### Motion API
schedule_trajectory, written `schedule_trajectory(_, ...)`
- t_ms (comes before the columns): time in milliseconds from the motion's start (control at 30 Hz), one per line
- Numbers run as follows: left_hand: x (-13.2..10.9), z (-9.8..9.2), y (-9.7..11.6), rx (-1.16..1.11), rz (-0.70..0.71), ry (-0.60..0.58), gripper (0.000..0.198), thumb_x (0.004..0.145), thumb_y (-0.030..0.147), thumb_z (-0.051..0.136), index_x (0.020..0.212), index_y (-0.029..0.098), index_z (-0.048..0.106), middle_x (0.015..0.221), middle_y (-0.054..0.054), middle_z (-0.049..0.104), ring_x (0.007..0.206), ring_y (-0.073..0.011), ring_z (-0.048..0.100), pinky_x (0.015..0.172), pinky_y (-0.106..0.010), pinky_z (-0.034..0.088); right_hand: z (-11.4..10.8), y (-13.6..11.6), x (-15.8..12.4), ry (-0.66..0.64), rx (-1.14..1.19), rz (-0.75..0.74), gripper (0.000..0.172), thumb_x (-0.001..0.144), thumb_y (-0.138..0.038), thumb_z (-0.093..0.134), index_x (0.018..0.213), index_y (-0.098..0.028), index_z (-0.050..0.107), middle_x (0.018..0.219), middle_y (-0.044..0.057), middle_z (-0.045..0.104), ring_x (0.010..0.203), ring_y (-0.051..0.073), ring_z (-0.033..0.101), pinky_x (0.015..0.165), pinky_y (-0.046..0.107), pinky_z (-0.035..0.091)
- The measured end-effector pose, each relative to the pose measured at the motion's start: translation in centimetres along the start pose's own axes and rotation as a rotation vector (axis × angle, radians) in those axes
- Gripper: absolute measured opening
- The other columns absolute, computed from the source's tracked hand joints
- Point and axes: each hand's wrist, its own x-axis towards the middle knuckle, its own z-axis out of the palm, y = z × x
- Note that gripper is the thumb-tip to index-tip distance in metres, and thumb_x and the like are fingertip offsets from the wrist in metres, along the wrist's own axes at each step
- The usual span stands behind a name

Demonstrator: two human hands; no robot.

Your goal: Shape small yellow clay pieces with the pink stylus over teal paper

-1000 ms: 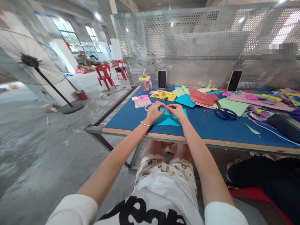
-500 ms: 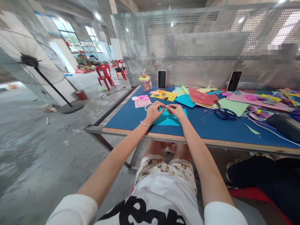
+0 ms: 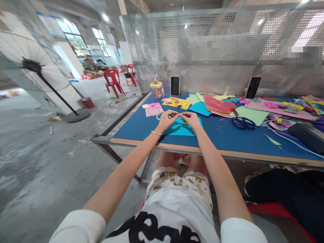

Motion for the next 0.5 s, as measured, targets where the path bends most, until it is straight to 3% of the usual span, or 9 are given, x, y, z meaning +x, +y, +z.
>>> schedule_trajectory(500,0.21,0.06,-0.57,-0.106,-0.09,-0.002,0.02,0.077,0.035,0.067,0.079,0.016,0.073,0.076,-0.005,0.071,0.066,-0.0128,0.061,0.064,-0.025,0.049,0.1,-0.36,-0.27,0.022,-0.023,-0.017,0.047,0.058,-0.057,0.074,0.082,-0.016,0.071,0.069,0.005,0.068,0.064,0.014,0.06,0.061,0.027,0.051)
